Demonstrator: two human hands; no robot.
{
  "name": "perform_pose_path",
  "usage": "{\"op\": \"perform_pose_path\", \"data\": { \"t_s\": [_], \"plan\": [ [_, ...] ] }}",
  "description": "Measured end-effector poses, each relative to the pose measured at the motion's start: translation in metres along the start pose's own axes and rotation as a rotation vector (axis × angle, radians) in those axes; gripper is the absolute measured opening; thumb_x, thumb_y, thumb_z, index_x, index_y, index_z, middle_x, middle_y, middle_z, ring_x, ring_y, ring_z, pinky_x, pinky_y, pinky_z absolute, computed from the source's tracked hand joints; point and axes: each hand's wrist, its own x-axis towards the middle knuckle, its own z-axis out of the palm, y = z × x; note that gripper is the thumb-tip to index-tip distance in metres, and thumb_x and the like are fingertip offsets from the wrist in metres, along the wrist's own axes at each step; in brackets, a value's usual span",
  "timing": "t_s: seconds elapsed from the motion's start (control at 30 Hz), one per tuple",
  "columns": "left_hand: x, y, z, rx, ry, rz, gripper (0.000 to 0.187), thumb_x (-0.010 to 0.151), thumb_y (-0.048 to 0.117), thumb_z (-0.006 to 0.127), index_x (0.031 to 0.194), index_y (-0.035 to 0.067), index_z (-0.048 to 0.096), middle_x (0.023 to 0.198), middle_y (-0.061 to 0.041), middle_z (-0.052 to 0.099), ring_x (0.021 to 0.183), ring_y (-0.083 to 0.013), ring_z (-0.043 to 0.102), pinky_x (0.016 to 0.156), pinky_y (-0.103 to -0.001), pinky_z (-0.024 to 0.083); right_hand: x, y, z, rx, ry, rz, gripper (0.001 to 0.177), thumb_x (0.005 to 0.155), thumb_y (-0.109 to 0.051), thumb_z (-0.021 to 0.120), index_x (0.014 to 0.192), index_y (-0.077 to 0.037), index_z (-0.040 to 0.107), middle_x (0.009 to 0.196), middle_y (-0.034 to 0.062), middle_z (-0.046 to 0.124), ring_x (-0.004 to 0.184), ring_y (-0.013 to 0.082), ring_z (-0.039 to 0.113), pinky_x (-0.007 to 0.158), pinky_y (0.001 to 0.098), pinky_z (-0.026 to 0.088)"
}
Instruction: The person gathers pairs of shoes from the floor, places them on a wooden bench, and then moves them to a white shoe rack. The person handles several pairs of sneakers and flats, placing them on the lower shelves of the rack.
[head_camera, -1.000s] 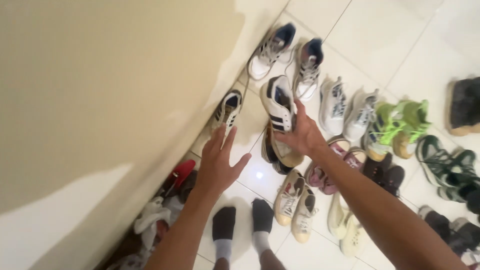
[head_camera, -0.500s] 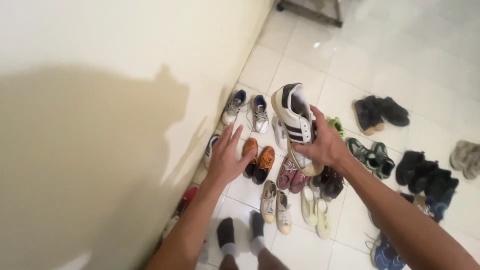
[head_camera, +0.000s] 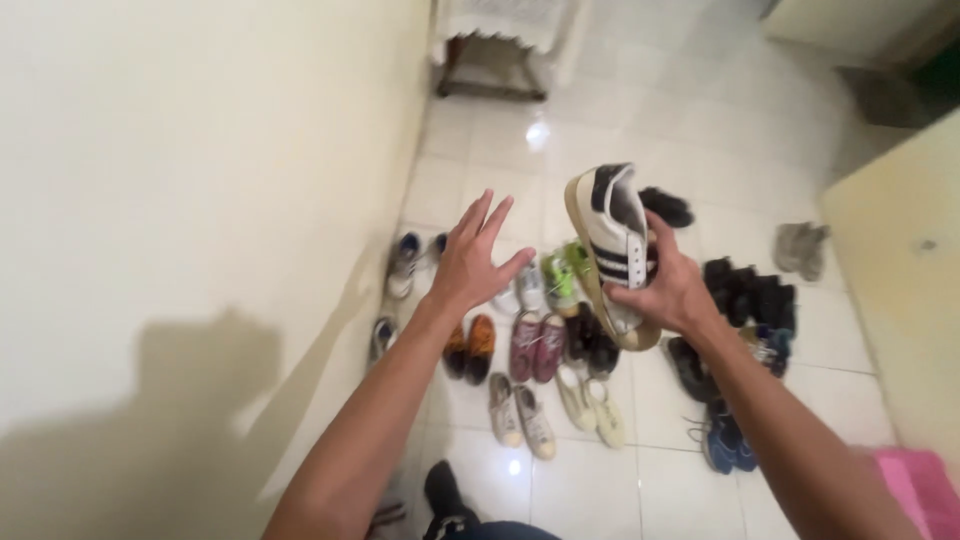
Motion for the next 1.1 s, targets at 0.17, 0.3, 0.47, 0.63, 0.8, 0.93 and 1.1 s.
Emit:
{"op": "perform_pose_path", "data": {
  "t_s": [0.17, 0.3, 0.47, 0.63, 0.8, 0.93, 1.1],
  "plan": [
    [0.006, 0.074, 0.023, -0.106, -0.080, 0.096, 0.078, 0.086, 0.050, 0.076, 0.151, 0.015, 0.050, 0.152, -0.025, 0.047, 0.136, -0.0469, 0.050, 0.110, -0.058, 0.045, -0.059, 0.054, -0.042, 0.016, 0.140, 0.054, 0.114, 0.063, -0.032, 0.089, 0.160, -0.021, 0.030, 0.119, 0.0197, 0.071, 0.109, 0.0411, 0.069, 0.097, 0.0512, 0.056],
    [-0.011, 0.140, 0.054, -0.191, -0.112, 0.186, 0.078, 0.086, 0.049, 0.077, 0.150, 0.013, 0.051, 0.150, -0.025, 0.049, 0.136, -0.0463, 0.051, 0.111, -0.056, 0.044, -0.114, 0.105, -0.078, -0.006, 0.234, 0.095, 0.116, 0.061, -0.033, 0.090, 0.160, -0.020, 0.030, 0.122, 0.0192, 0.070, 0.116, 0.0395, 0.066, 0.103, 0.0517, 0.053],
    [-0.053, 0.212, 0.100, -0.305, -0.214, 0.317, 0.078, 0.085, 0.048, 0.079, 0.149, 0.012, 0.053, 0.149, -0.028, 0.049, 0.133, -0.0494, 0.052, 0.111, -0.057, 0.044, -0.202, 0.164, -0.114, 0.011, 0.324, 0.209, 0.114, 0.062, -0.031, 0.090, 0.159, -0.020, 0.032, 0.115, 0.0212, 0.071, 0.104, 0.0425, 0.069, 0.097, 0.0537, 0.054],
    [-0.094, 0.280, 0.141, -0.384, -0.318, 0.441, 0.078, 0.085, 0.049, 0.079, 0.148, 0.012, 0.054, 0.146, -0.028, 0.053, 0.134, -0.0474, 0.052, 0.111, -0.055, 0.043, -0.296, 0.230, -0.138, 0.033, 0.423, 0.375, 0.114, 0.063, -0.032, 0.091, 0.160, -0.023, 0.032, 0.112, 0.0157, 0.073, 0.098, 0.0378, 0.072, 0.092, 0.0482, 0.057],
    [-0.139, 0.346, 0.193, -0.492, -0.483, 0.446, 0.081, 0.084, 0.054, 0.078, 0.151, 0.016, 0.051, 0.153, -0.023, 0.047, 0.140, -0.0434, 0.047, 0.113, -0.056, 0.041, -0.387, 0.259, -0.155, 0.071, 0.579, 0.468, 0.111, 0.063, -0.029, 0.091, 0.159, -0.022, 0.035, 0.110, 0.0166, 0.073, 0.094, 0.0374, 0.074, 0.090, 0.0477, 0.057],
    [-0.165, 0.398, 0.217, -0.549, -0.592, 0.510, 0.081, 0.084, 0.055, 0.077, 0.151, 0.016, 0.051, 0.153, -0.022, 0.047, 0.140, -0.0430, 0.046, 0.112, -0.058, 0.041, -0.453, 0.302, -0.164, -0.008, 0.677, 0.607, 0.113, 0.060, -0.042, 0.092, 0.158, -0.028, 0.037, 0.112, 0.0102, 0.075, 0.099, 0.0313, 0.074, 0.093, 0.0446, 0.056],
    [-0.189, 0.446, 0.250, -0.622, -0.661, 0.642, 0.080, 0.084, 0.055, 0.078, 0.150, 0.015, 0.053, 0.153, -0.022, 0.048, 0.139, -0.0433, 0.048, 0.111, -0.058, 0.042, -0.520, 0.318, -0.163, 0.103, 0.823, 0.726, 0.108, 0.063, -0.031, 0.092, 0.156, -0.022, 0.038, 0.109, 0.0173, 0.074, 0.096, 0.0360, 0.074, 0.089, 0.0473, 0.058]
  ]
}}
